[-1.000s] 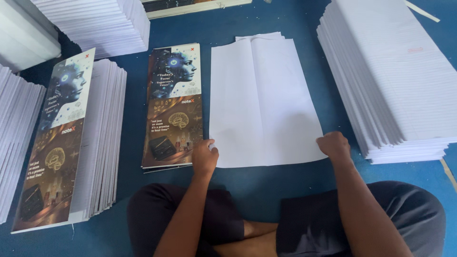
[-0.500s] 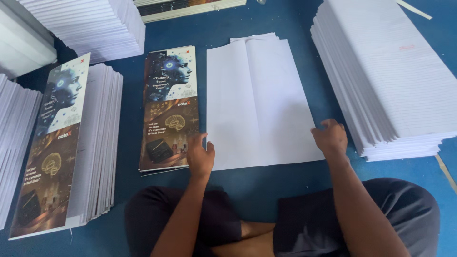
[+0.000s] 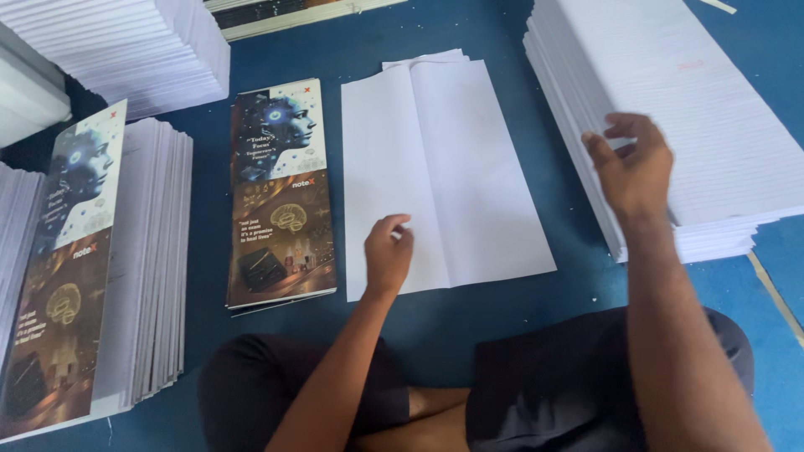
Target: The person assembles notebooks by inserting a stack of lined index pages between two printed covers. They repeat this process multiple times, stacking the completed notebooks on the floor.
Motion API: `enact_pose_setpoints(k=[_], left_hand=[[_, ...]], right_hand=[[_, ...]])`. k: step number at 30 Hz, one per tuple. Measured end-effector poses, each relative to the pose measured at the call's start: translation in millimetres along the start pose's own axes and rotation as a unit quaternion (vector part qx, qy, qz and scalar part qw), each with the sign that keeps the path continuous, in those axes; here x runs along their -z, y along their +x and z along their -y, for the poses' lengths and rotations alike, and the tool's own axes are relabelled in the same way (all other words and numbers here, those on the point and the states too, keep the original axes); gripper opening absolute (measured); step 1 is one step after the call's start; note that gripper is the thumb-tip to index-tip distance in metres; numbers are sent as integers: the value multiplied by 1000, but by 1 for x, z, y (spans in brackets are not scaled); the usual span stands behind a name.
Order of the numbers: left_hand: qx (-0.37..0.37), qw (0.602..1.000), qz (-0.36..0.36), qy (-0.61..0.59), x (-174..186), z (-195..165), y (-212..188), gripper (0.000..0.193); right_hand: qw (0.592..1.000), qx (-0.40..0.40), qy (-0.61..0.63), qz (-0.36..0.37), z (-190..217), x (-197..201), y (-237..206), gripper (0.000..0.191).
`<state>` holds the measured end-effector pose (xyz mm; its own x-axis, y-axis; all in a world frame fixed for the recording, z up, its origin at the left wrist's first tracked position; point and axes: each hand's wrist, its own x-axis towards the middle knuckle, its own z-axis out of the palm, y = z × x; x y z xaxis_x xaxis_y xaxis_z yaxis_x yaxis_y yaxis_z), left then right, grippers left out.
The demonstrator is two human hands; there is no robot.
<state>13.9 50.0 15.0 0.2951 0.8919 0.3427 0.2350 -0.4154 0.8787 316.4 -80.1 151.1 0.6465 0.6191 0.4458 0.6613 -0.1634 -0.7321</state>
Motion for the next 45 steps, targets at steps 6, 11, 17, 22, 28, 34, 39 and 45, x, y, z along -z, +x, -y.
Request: enact_pose_setpoints(k=[6,11,17,22,28,34,39,45], left_hand=[[-13,997,34,-61,-51,-40,24,20],[86,975,176,-108,-84,-82,33,23],[197,893,315,-253,-139,-111,33,32],[259,805,355,-398,-195,-120,25,47],[312,771,325,-450,-229,-148,12,65],[313,802,318,-398,-225,-179,8,67],[308,814,335,-361,-214,-193,14,74],[368,804,245,-398,-229,-191,16,55]], right_hand=[[957,-7,-285,58,-25,37,28,65],[906,-69,-406,99,-53,42,28,87],[981,-91,-173,16,-74,52,8,71],[990,-108,49,-81,-85,59,4,65],[987,-85,85,-107,-84,53,2,66],[986,-74,91,-119,-80,49,0,68],[984,-83,107,-118,-82,48,1,66],[981,-88,122,-121,-82,48,1,62]])
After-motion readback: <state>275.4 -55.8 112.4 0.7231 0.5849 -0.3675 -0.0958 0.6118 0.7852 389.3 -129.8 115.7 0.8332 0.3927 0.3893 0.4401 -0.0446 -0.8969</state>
